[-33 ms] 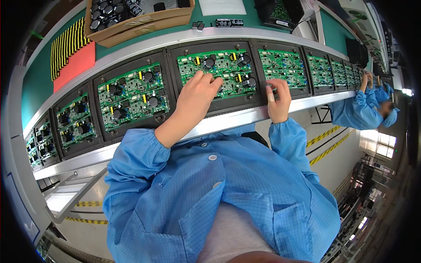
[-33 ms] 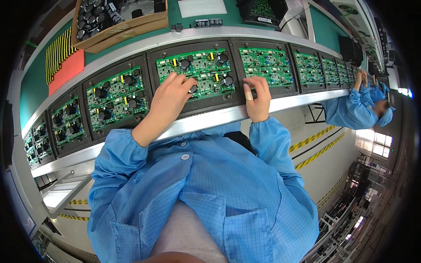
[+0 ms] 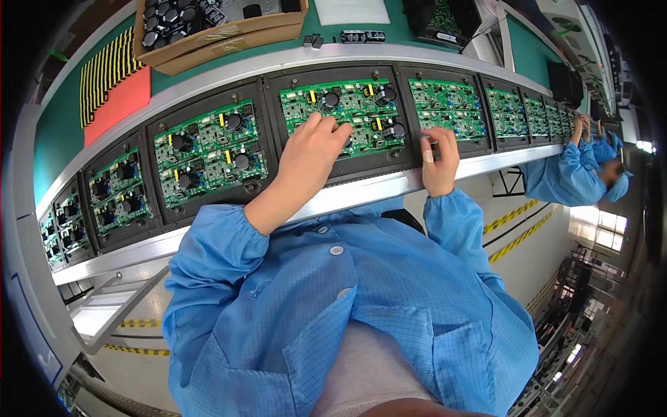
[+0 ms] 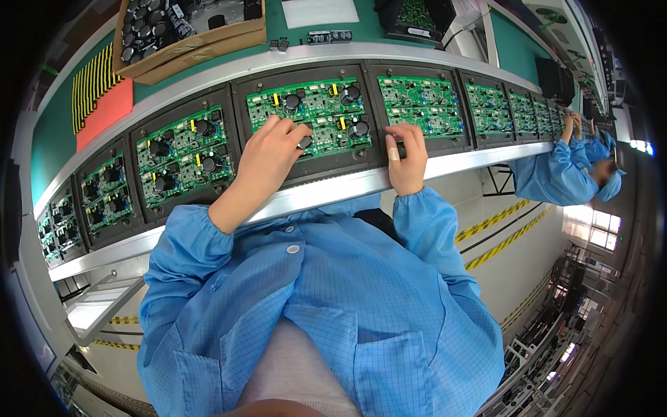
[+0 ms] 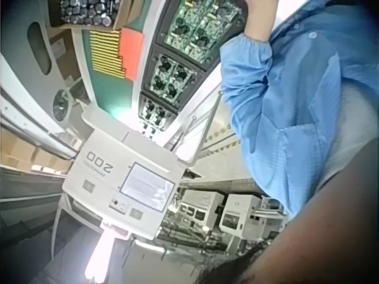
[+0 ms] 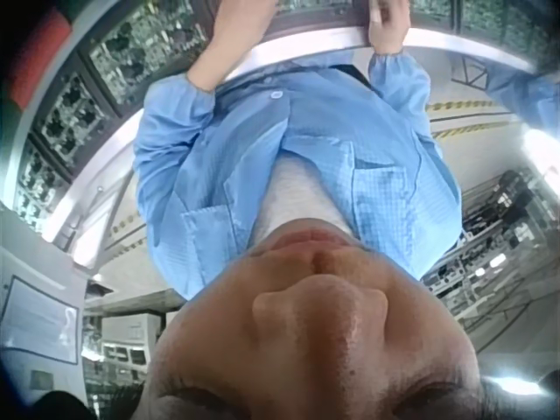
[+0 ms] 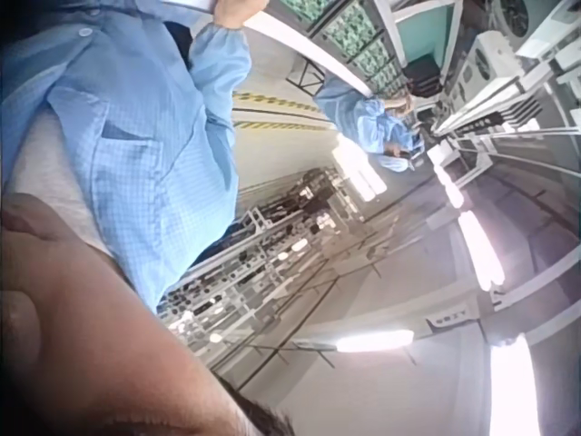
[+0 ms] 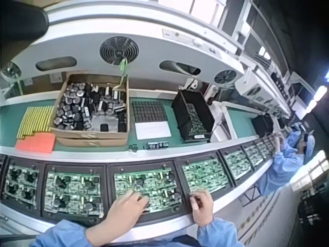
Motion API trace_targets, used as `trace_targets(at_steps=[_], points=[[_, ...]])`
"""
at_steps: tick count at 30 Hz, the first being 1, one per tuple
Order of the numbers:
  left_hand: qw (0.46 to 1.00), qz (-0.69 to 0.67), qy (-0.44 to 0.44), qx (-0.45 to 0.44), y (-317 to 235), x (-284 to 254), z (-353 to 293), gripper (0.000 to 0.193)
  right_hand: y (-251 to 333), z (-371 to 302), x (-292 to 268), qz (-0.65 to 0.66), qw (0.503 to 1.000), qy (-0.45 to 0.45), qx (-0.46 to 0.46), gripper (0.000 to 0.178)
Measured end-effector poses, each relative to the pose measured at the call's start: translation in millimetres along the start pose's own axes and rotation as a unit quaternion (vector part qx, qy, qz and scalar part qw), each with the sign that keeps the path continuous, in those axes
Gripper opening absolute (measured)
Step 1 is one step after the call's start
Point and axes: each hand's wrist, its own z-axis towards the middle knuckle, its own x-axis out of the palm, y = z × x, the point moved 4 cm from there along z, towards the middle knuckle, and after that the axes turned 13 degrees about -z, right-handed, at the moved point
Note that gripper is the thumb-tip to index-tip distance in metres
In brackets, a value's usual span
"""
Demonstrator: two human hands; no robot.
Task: Manually placing electronic components onto multiple printed circuit boards arranged on a rack.
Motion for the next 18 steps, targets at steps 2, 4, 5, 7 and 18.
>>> trace_targets(at_steps=[2,4,5,7,18], points=[[1.0,0.021,0.012,0.001,0,0,3,0.027,-8,-5,4,-0.008,1.0,-0.018,0.002,0.017],[1.0,0.028,0.012,0.003,0,-3,6,0.028,-6,-3,0,-0.056,0.997,-0.056,-0.015,0.016],[0.999,0.036,0.012,0.003,-1,-5,7,0.028,-7,-4,0,-0.047,0.998,-0.05,-0.007,0.016],[1.0,0.026,0.011,0.009,0,-10,9,0.032,-7,-2,0,-0.017,0.998,-0.052,0.019,0.015],[0.994,-0.095,0.05,0.008,6,-22,12,0.035,-8,-5,-2,-0.025,0.994,-0.1,0.026,0.017]])
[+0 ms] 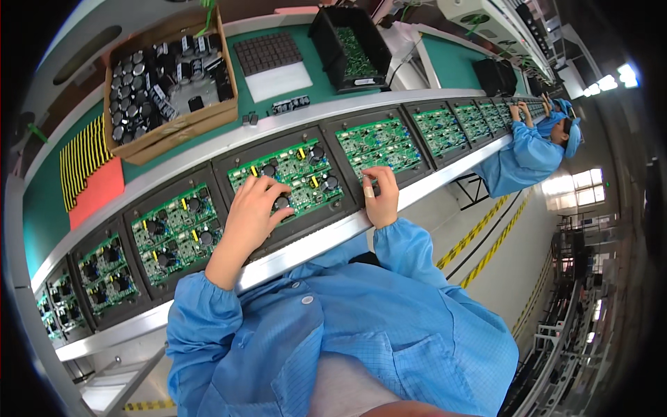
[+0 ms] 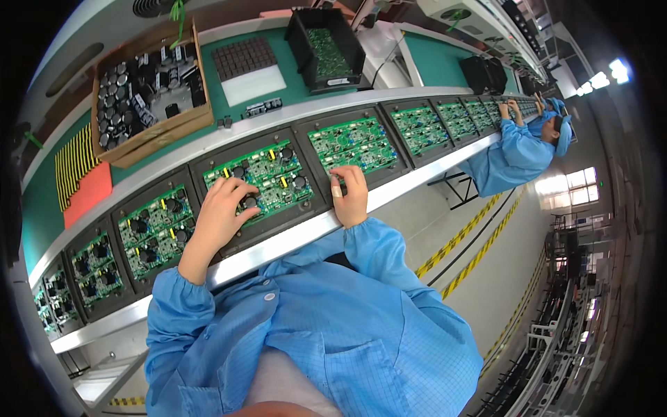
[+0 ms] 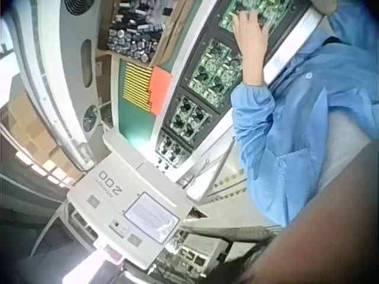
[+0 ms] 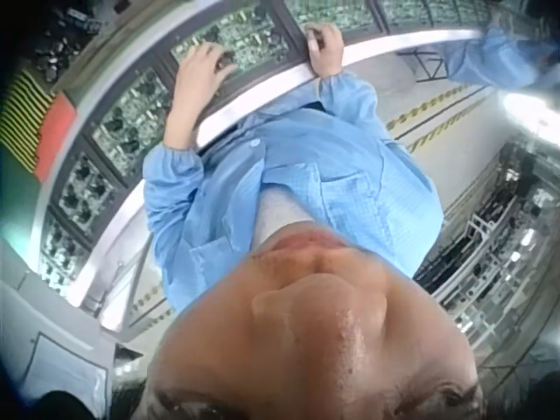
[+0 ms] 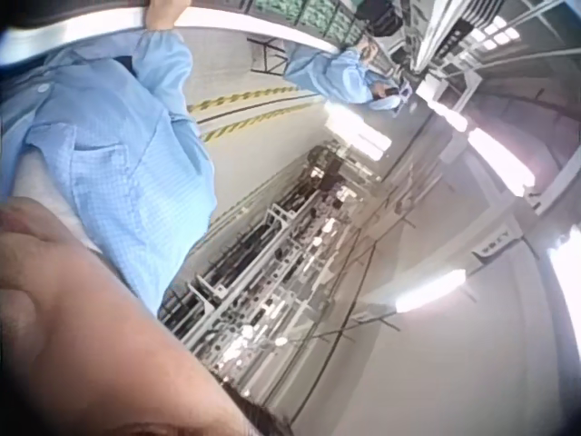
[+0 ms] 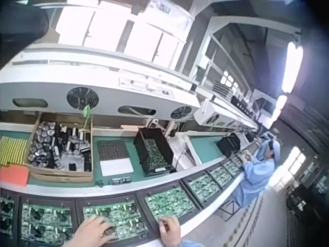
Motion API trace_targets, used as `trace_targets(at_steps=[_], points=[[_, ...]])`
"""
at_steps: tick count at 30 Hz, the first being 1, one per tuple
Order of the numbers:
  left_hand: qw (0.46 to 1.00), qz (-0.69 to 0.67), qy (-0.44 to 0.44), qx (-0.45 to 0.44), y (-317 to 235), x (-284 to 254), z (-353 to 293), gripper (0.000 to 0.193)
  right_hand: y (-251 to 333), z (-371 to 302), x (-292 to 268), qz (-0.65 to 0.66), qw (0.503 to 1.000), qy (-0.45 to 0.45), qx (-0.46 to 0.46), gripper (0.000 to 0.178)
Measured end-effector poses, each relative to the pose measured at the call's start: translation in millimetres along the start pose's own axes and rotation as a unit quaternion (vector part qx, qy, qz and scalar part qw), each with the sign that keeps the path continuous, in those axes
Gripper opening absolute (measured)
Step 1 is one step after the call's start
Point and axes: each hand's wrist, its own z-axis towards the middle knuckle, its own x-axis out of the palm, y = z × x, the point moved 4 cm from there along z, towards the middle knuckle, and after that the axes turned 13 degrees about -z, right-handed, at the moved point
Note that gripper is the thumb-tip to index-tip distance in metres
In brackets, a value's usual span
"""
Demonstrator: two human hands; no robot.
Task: Manually placing electronic components onto multiple printed circuit boards arranged on a rack.
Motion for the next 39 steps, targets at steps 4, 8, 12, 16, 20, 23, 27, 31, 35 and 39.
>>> trace_targets(at_steps=[4,8,12,16,20,23,27,31,35,39], points=[[0.998,-0.014,-0.049,0.034,-4,-4,5,0.027,-4,3,1,-0.01,1.0,-0.019,-0.016,0.015],[0.997,-0.01,-0.065,0.041,-3,-3,7,0.018,-9,1,1,-0.021,0.999,-0.028,-0.017,0.015],[0.997,-0.005,-0.072,0.03,-7,-1,6,0.016,-9,0,0,-0.018,0.999,-0.034,-0.018,0.016],[0.998,-0.015,-0.063,0.024,-9,2,7,0.016,-9,0,-2,-0.011,0.999,-0.032,-0.02,0.015],[0.998,-0.019,-0.06,0.028,-5,4,9,0.015,-10,2,0,-0.014,0.999,-0.022,-0.023,0.015],[0.997,-0.02,-0.061,0.034,-9,4,9,0.016,-7,3,-5,-0.008,0.999,-0.026,-0.02,0.015],[0.998,-0.028,-0.057,0.031,-5,7,14,0.016,-9,7,-5,-0.008,1.0,-0.015,-0.012,0.016],[0.998,-0.027,-0.056,0.031,-9,7,14,0.015,-9,9,-5,-0.004,1.0,-0.006,-0.004,0.016],[0.998,-0.036,-0.038,0.02,-14,9,16,0.014,-12,9,-9,0.003,1.0,0.004,0.018,0.016],[0.999,-0.036,-0.02,0.024,-16,11,13,0.015,-13,8,-6,0.021,0.999,0.02,0.044,0.016]])
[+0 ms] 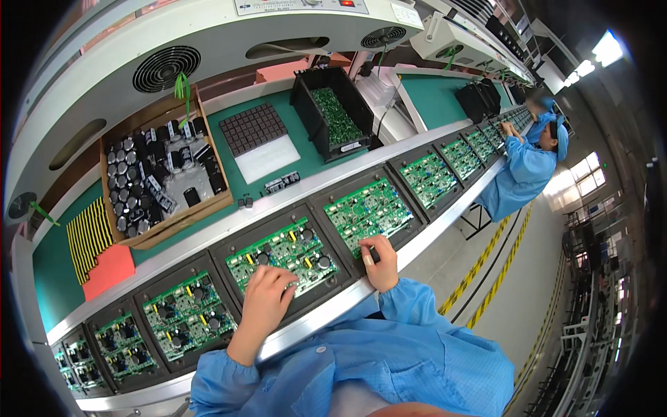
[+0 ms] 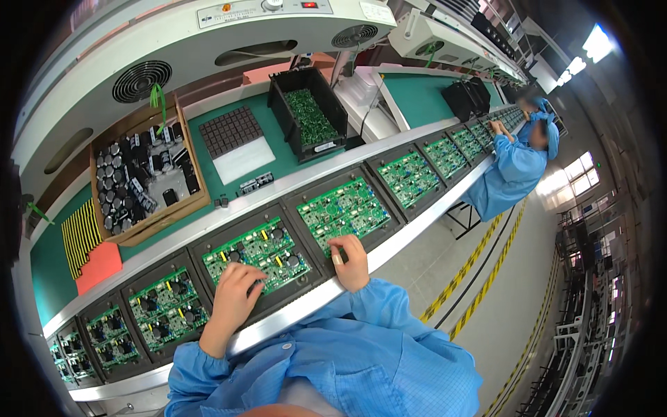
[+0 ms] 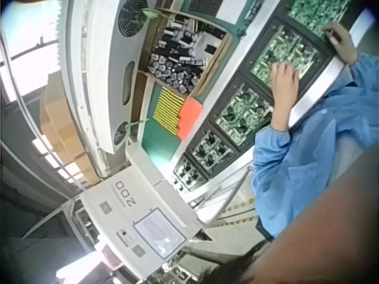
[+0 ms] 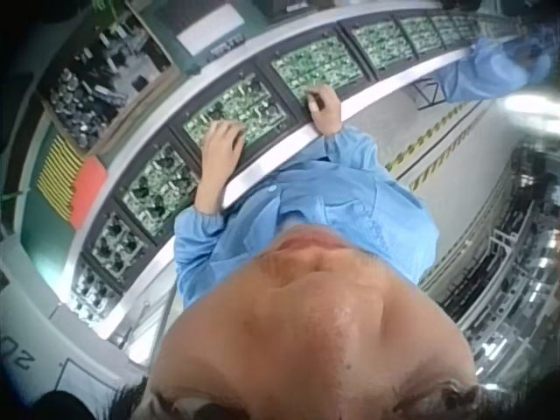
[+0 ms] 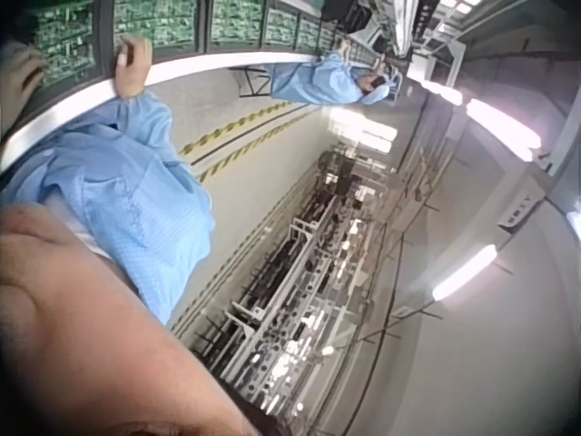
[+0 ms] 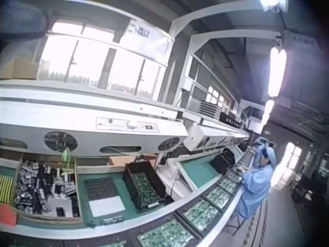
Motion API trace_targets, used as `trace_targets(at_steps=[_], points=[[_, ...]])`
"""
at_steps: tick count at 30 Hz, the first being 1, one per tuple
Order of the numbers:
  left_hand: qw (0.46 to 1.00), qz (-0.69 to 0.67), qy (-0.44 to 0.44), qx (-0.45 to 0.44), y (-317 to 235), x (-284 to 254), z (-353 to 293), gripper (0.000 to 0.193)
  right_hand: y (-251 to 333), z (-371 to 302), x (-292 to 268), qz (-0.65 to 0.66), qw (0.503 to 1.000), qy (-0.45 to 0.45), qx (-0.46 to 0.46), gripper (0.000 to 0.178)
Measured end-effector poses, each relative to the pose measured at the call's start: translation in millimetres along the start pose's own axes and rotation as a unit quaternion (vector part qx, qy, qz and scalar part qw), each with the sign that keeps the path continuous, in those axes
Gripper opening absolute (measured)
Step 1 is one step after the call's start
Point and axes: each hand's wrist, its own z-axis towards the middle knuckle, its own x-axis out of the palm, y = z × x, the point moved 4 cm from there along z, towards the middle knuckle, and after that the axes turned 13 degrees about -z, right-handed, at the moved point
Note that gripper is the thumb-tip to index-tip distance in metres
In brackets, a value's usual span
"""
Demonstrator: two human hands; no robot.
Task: Manually placing electronic components onto multiple printed circuit boards arranged on a rack.
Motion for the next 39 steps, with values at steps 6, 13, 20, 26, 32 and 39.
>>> trace_targets(at_steps=[6,13,20,26,32,39], points=[[1.0,-0.009,0.01,0.004,6,2,0,0.016,12,102,3,0.038,0.988,0.084,-0.122,0.02],[1.0,0.009,-0.013,0.024,-1,0,4,0.014,-4,305,81,0.011,0.986,0.13,-0.103,0.023],[0.999,0.015,-0.016,0.029,3,-2,5,0.012,-21,375,126,-0.105,0.98,0.04,-0.164,0.024],[0.999,0.015,-0.005,0.032,0,-1,2,0.011,-63,380,162,-0.372,0.9,0.184,-0.137,0.024],[0.999,0.011,-0.006,0.041,-5,-3,6,0.012,-60,391,132,-0.325,0.921,0.156,-0.149,0.016],[0.999,0.012,0.0,0.043,-7,0,5,0.011,-59,403,125,-0.282,0.91,0.218,-0.212,0.02]])
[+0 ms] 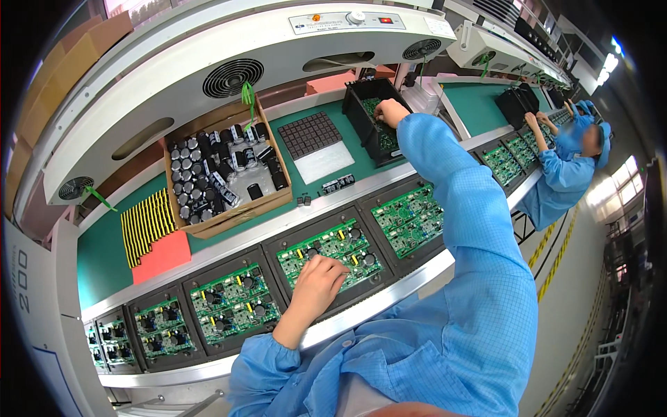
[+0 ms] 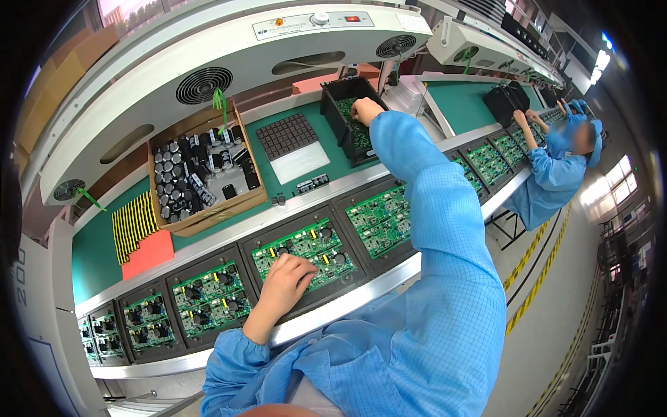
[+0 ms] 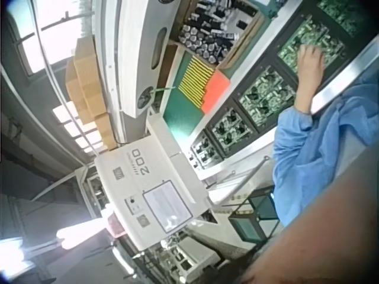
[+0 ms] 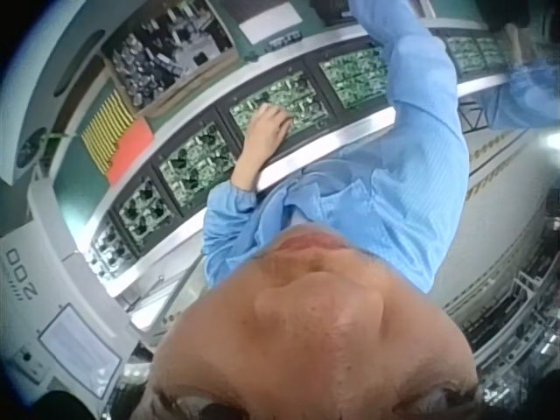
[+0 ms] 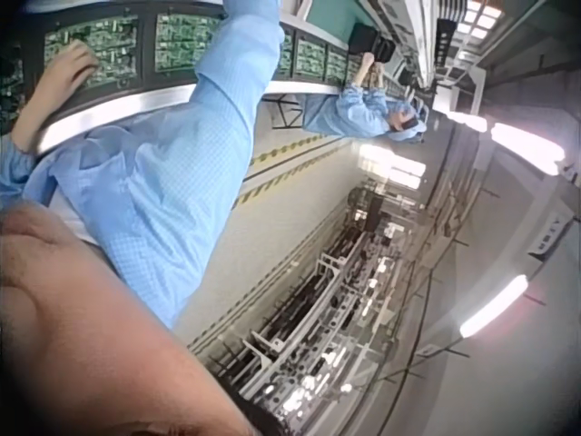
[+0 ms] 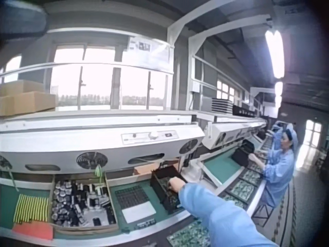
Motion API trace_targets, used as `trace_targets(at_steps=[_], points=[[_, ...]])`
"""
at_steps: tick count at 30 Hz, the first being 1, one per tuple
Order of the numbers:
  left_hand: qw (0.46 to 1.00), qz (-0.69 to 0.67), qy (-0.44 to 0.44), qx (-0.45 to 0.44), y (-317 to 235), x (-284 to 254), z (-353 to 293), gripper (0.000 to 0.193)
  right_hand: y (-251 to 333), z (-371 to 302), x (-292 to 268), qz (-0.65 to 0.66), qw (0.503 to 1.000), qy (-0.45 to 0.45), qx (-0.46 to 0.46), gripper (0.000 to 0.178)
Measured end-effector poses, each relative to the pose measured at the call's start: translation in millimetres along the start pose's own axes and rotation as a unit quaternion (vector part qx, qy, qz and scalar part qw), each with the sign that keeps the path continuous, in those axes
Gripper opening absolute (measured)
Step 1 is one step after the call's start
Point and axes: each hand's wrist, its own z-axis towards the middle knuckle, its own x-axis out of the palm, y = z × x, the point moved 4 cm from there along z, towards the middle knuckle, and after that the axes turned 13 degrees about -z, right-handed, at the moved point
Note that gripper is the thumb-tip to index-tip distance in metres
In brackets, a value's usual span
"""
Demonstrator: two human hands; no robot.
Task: Manually placing electronic components onto multiple printed circuit boards arranged on a rack.
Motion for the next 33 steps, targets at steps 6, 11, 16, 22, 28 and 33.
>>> trace_targets(at_steps=[6,11,16,22,28,33], points=[[1.0,0.002,0.001,-0.005,4,1,0,0.011,-10,1,13,0.23,0.965,0.086,0.096,0.022],[1.0,0.001,0.005,0.01,1,3,0,0.012,-27,-3,16,0.385,0.904,0.138,0.127,0.025],[1.0,0.013,0.0,-0.003,2,2,-1,0.012,-5,-9,12,0.689,0.672,0.143,0.229,0.035],[1.0,0.012,-0.001,0.005,0,6,0,0.012,-15,-13,9,0.852,0.442,0.127,0.249,0.044],[1.0,0.008,0.02,-0.004,3,7,0,0.011,-14,-28,10,0.818,0.516,0.108,0.23,0.046],[1.0,-0.008,0.017,-0.001,5,9,-3,0.011,-3,-37,0,0.78,0.58,0.107,0.212,0.047]])
